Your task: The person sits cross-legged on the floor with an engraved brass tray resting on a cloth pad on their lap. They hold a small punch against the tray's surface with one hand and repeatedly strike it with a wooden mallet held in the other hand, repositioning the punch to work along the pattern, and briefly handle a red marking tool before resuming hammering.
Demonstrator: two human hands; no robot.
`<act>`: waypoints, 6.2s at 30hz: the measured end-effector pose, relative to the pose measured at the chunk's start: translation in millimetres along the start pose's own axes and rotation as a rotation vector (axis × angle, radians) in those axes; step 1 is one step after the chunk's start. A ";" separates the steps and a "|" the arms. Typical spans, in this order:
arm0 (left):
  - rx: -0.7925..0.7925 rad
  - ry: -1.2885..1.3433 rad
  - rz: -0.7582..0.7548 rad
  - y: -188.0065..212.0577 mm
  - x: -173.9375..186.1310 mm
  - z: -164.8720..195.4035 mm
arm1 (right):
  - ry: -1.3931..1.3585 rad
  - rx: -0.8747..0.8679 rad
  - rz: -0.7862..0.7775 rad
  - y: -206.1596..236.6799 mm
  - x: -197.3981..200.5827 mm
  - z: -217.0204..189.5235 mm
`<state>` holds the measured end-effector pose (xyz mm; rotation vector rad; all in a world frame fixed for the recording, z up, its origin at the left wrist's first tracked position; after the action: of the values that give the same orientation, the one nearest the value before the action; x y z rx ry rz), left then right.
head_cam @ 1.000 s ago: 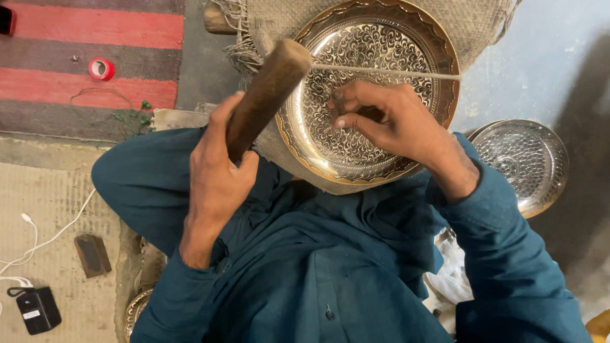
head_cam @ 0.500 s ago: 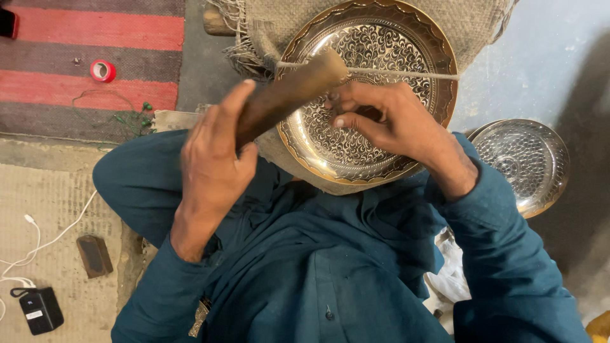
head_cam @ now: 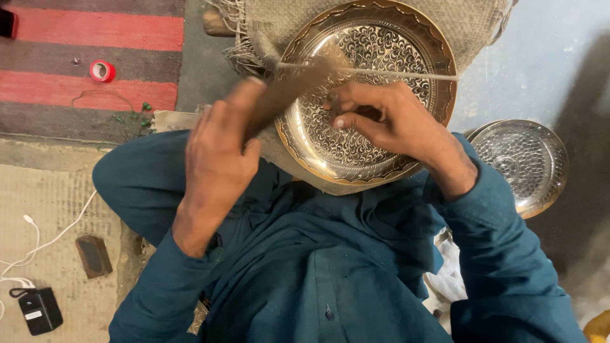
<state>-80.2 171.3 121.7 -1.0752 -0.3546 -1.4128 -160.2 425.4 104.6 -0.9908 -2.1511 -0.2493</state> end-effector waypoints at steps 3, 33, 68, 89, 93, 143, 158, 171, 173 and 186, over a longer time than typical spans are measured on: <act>0.037 -0.069 0.038 0.8 0.9 -3.0 | -0.035 0.028 0.010 -1.5 1.9 -3.2; 0.415 0.457 0.085 1.9 -6.0 -15.1 | -0.074 0.107 0.022 -0.2 6.5 -8.7; 0.615 0.535 -0.189 91.5 -0.6 -50.7 | -0.530 -0.081 0.700 73.9 8.7 -12.1; 0.531 0.497 -0.054 78.3 -39.5 32.9 | -0.387 -0.327 0.625 106.0 20.8 63.3; 0.457 0.496 -0.010 62.4 -61.7 35.5 | -0.425 -0.337 0.646 109.7 21.9 70.0; 0.083 0.306 0.087 -1.5 8.0 -38.2 | -0.248 -0.131 1.281 71.0 -40.9 -35.9; 0.658 0.844 -0.245 -2.2 -25.7 -23.9 | -0.024 -0.093 1.377 53.0 -39.1 -7.7; 0.354 -0.044 -0.596 123.3 -62.8 -44.7 | -0.568 -0.279 0.443 22.6 -41.2 -37.7; 0.402 -0.064 -0.663 134.7 -77.2 -50.7 | -0.610 -0.290 0.364 8.8 -50.9 -35.1; 0.321 0.566 -0.640 80.7 109.5 -75.0 | -0.575 -0.329 0.292 -13.8 -49.7 -41.9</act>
<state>-14.4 31.3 135.3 -0.2640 -0.5103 -2.0638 -126.1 368.5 101.2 -1.7165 -2.4723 -0.1940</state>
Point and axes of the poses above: each hand's wrist, its own y-axis away from the middle knuckle, its own x-axis out of the back of the hand, z = x × y, the point moved 3 cm from there along -y, towards the middle knuckle, and after that the axes turned 7 degrees about y, right-handed, at the moved point
